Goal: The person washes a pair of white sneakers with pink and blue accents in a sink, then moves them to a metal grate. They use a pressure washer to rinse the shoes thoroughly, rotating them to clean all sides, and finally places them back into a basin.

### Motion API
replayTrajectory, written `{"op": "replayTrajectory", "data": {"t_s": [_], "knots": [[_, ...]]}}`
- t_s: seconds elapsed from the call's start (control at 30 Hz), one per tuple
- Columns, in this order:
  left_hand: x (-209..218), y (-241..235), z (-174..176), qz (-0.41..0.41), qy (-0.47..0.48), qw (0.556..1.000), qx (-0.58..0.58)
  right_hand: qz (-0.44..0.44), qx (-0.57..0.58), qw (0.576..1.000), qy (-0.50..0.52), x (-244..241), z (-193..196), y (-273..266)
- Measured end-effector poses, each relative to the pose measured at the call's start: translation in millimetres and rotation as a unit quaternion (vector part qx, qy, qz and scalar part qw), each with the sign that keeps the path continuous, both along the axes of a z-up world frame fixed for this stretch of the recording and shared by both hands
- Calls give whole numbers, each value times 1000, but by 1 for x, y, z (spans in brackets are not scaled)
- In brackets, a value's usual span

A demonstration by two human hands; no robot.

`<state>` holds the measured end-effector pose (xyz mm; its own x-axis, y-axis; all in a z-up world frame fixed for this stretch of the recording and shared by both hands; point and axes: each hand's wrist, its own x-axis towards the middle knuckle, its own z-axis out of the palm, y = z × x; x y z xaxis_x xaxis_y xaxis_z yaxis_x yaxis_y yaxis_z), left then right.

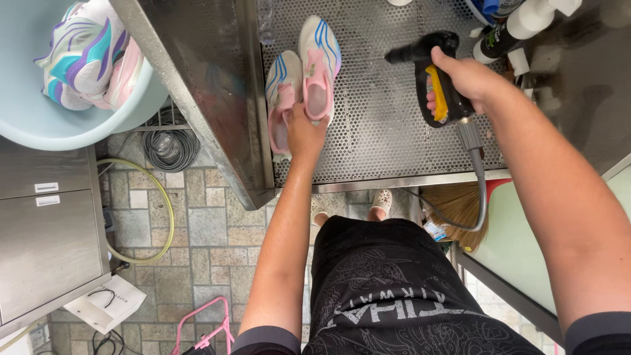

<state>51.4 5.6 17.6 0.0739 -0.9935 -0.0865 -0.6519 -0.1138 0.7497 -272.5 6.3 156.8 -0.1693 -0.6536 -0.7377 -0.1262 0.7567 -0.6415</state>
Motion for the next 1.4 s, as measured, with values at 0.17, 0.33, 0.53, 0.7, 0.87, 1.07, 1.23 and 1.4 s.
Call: {"op": "replayTrajectory", "data": {"t_s": [0.17, 0.33, 0.53, 0.7, 0.87, 1.07, 1.23, 1.4], "knots": [[-1, -3, 5, -12, -13, 999, 34, 5, 44, 997, 58, 14, 4, -28], [0, 0, 3, -20, -10, 1000, 14, 34, 39, 993, 107, 25, 5, -42], [-1, 0, 7, -16, 2, 999, 36, 43, 47, 991, 119, 25, 6, -45], [0, 0, 6, -26, -3, 1000, 10, 53, 43, 990, 122, 24, 11, -47], [-1, -1, 4, -22, -7, 999, 28, 67, 38, 988, 136, 26, 12, -50], [-1, -1, 0, -27, -15, 999, 26, 75, 27, 983, 167, 27, 12, -52], [0, -2, 2, -24, -9, 999, 39, 84, 30, 979, 183, 31, 15, -54], [0, -2, 5, -24, -13, 998, 48, 78, 38, 982, 167, 31, 13, -55]]}}
